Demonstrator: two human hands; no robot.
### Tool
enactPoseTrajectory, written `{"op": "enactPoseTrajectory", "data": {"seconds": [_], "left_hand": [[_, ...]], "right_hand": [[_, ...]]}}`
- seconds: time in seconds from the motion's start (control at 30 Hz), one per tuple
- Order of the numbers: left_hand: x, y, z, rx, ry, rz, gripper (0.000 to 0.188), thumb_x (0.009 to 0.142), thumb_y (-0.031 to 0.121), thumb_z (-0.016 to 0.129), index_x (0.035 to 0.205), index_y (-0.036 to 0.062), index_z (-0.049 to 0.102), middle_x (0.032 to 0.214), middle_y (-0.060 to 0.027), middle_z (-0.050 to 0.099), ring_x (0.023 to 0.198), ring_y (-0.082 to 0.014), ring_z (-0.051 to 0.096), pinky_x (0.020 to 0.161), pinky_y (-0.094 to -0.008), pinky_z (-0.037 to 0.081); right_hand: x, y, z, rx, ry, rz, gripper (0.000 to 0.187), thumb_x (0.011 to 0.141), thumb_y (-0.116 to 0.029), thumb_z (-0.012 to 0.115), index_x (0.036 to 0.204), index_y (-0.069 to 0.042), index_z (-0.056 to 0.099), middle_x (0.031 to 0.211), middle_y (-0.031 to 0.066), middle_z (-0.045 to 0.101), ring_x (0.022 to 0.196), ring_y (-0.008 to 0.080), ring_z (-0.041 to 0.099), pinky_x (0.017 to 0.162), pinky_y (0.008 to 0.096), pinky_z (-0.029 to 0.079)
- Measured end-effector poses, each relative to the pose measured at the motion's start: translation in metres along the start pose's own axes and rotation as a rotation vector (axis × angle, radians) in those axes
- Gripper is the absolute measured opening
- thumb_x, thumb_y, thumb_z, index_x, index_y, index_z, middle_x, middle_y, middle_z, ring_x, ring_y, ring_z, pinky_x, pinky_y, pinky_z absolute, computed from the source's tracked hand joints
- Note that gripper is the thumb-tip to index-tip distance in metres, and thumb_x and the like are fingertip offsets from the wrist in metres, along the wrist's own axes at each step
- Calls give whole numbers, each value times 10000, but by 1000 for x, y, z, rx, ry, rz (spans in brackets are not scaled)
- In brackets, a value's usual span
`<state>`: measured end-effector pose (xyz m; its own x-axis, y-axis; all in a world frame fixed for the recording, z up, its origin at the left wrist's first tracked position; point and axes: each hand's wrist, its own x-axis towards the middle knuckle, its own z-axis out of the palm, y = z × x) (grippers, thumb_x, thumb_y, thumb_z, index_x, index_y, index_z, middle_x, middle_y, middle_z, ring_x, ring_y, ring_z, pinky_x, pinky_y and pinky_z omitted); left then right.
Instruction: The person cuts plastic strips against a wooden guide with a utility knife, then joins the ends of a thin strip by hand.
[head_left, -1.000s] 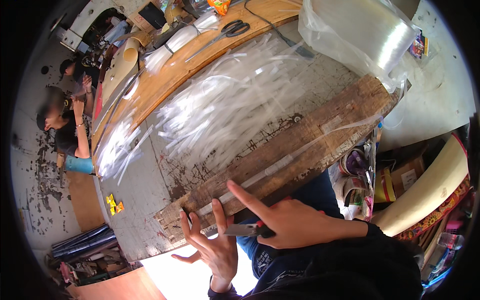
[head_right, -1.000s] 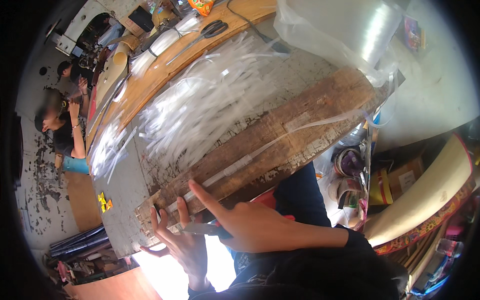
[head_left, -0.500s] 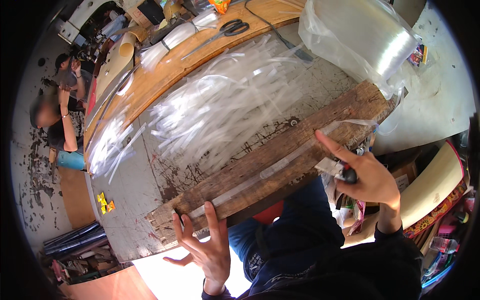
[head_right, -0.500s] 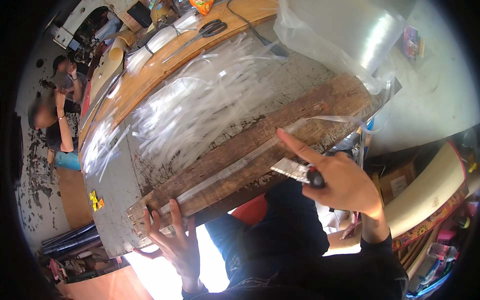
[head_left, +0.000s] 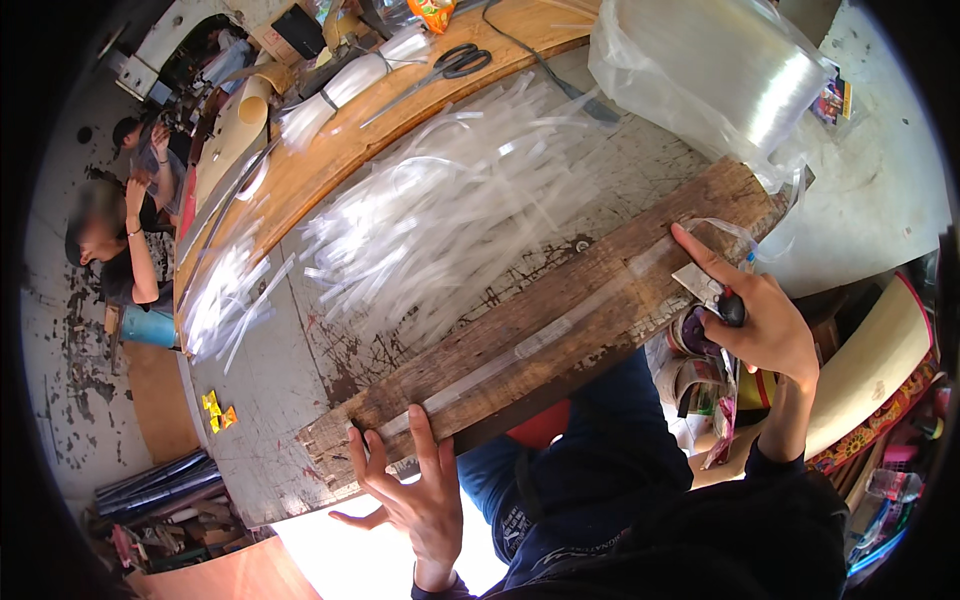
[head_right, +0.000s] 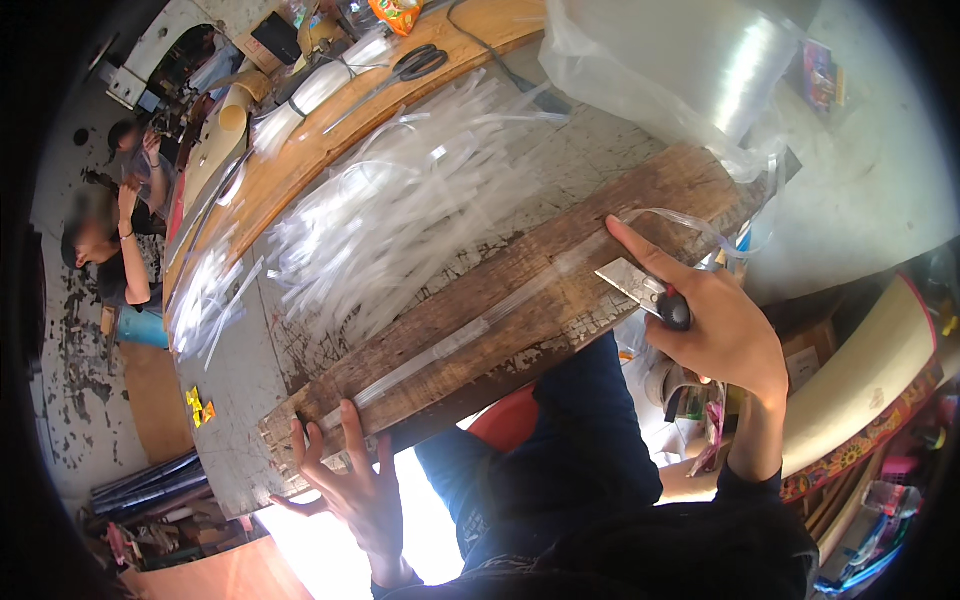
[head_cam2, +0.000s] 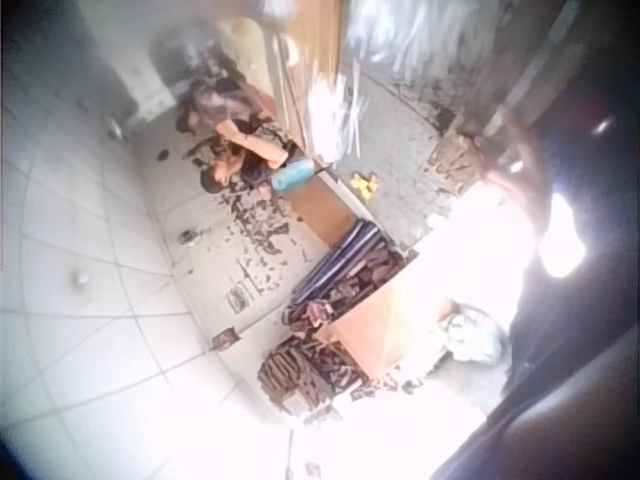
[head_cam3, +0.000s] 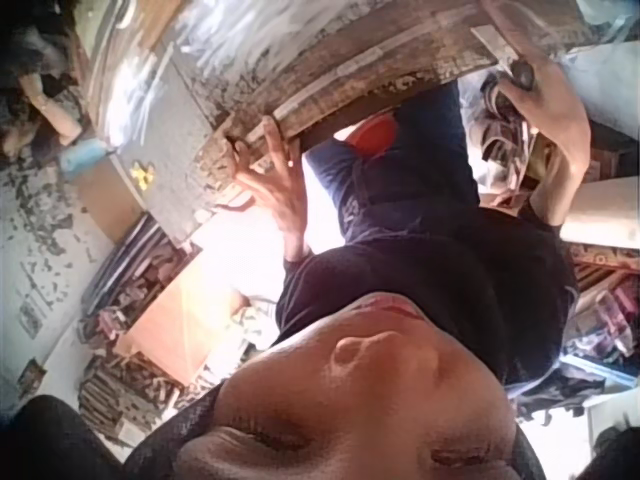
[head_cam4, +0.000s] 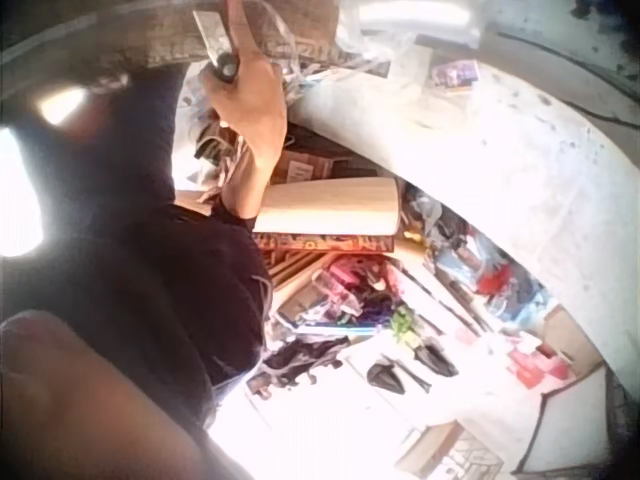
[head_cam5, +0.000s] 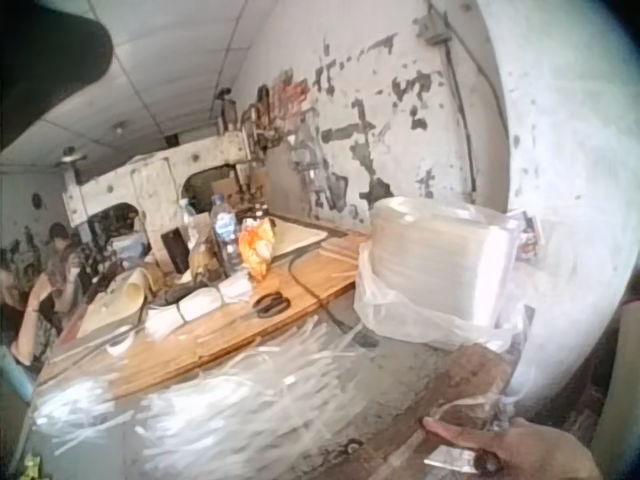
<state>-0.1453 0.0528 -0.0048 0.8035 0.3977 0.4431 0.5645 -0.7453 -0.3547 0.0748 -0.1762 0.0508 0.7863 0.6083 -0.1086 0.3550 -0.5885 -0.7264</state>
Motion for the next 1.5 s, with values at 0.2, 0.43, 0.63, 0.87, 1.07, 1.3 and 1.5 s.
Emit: {"op": "enactPoseTrajectory", "data": {"seconds": [0.2,0.43,0.63,0.87,1.07,1.3,1.5], "left_hand": [[0,1,3,3,8,-14,559,746,414,634,1256,280,449,1092,-157,456,1116,-323,480,903,-688,-77],[0,3,3,8,33,-18,528,760,405,621,1246,266,467,1103,-160,459,1098,-326,496,909,-684,-56],[-5,2,7,-37,58,-48,605,715,288,663,1269,211,431,1218,-192,370,1152,-264,453,967,-618,-111],[-9,0,15,-153,90,-29,588,704,239,661,1246,144,453,1276,-219,336,1156,-318,446,974,-614,-104],[-15,-2,15,-292,47,-116,520,767,338,595,1227,131,470,1323,-336,208,1247,-517,166,958,-633,-73],[5,41,-2,-444,-10,-113,482,773,422,560,1218,252,483,1382,-251,166,1279,-462,147,983,-634,-48],[65,90,-23,-612,127,145,371,748,429,586,1093,296,573,1269,-169,440,1207,-296,396,967,-650,-33]], "right_hand": [[5,6,-7,-56,39,-3,734,655,38,470,1325,-243,372,450,60,434,344,146,462,431,279,397],[4,15,-22,67,181,233,674,693,56,451,1311,-209,403,449,-30,406,313,57,380,320,219,333],[6,21,-25,12,223,215,583,744,-14,508,1290,-203,431,444,-26,401,301,57,362,309,225,303],[6,19,-27,16,206,289,590,744,-4,544,1277,-235,445,462,-9,414,345,72,394,358,239,340],[4,26,-12,250,449,-124,683,723,80,541,1328,-73,262,717,13,468,613,54,419,527,190,357],[-13,-13,12,-177,155,-215,364,741,-46,595,1052,41,429,790,183,513,652,332,536,601,347,440],[-20,-32,23,-278,-25,-86,284,760,-93,612,943,29,433,655,169,557,599,359,570,509,398,450]]}}
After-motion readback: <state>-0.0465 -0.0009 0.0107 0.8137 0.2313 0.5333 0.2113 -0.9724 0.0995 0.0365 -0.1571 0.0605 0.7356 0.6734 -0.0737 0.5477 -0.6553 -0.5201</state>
